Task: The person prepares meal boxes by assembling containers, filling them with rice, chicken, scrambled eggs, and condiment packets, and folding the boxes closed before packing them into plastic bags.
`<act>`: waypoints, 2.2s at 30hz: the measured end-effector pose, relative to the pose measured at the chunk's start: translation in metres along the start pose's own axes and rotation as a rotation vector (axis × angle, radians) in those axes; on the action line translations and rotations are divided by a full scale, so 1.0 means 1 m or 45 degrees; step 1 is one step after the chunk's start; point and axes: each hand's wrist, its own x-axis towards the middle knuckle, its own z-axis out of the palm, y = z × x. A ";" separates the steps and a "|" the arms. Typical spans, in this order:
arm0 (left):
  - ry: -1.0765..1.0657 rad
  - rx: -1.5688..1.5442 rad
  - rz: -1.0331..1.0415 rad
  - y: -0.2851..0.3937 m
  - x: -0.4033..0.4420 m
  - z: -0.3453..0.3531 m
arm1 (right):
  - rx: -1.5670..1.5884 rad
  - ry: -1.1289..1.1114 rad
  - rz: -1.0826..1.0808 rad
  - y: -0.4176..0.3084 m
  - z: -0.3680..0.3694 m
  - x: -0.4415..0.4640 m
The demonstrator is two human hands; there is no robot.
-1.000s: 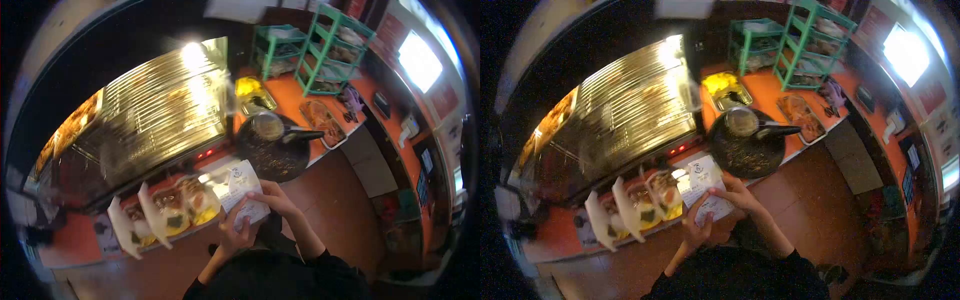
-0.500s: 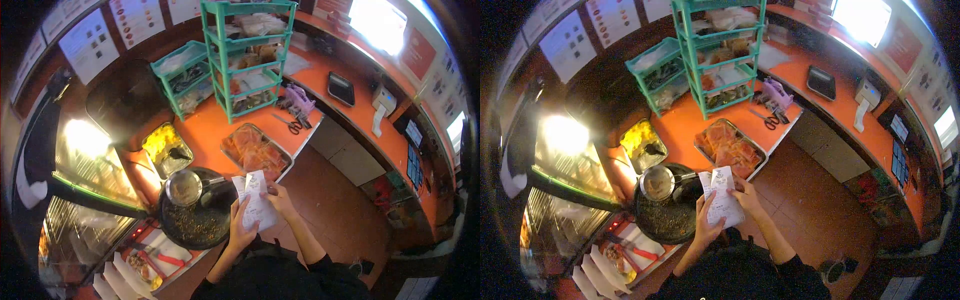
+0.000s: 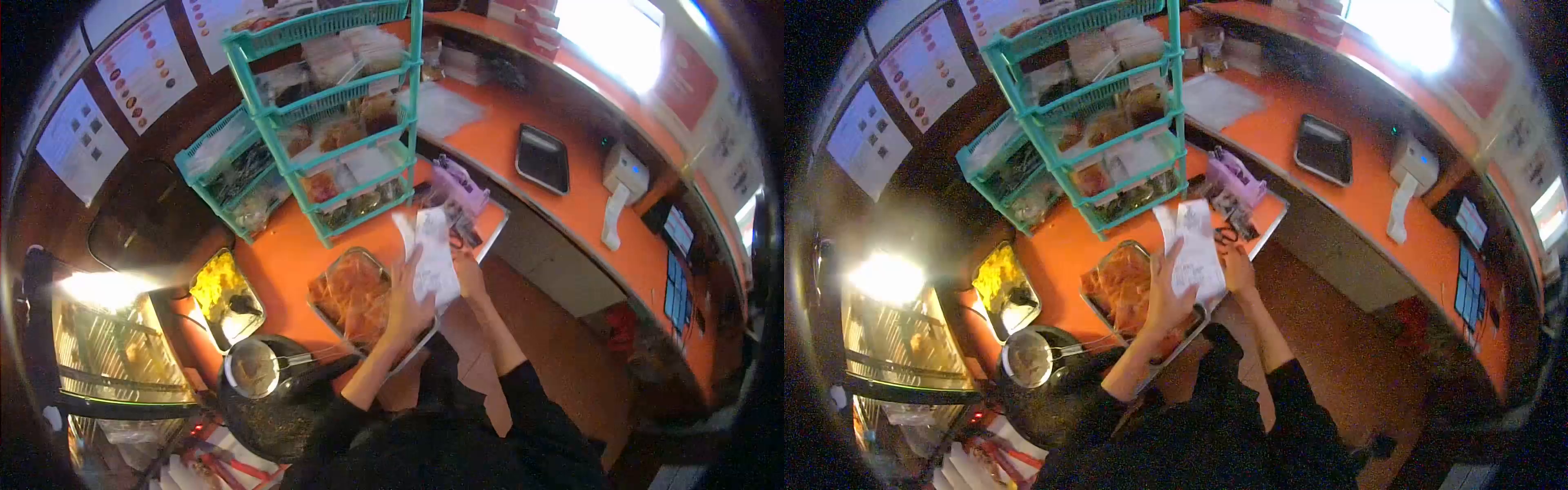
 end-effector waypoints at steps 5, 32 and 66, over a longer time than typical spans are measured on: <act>0.311 0.107 -0.228 -0.128 0.044 0.111 | -0.357 -0.523 0.358 0.055 0.056 0.062; 0.418 0.818 -0.677 -0.109 0.008 0.169 | 0.198 -1.358 -0.617 0.021 0.063 0.123; 2.839 -0.372 -0.642 -0.092 -0.708 -0.344 | 0.806 -1.862 -1.438 -0.774 0.169 -0.331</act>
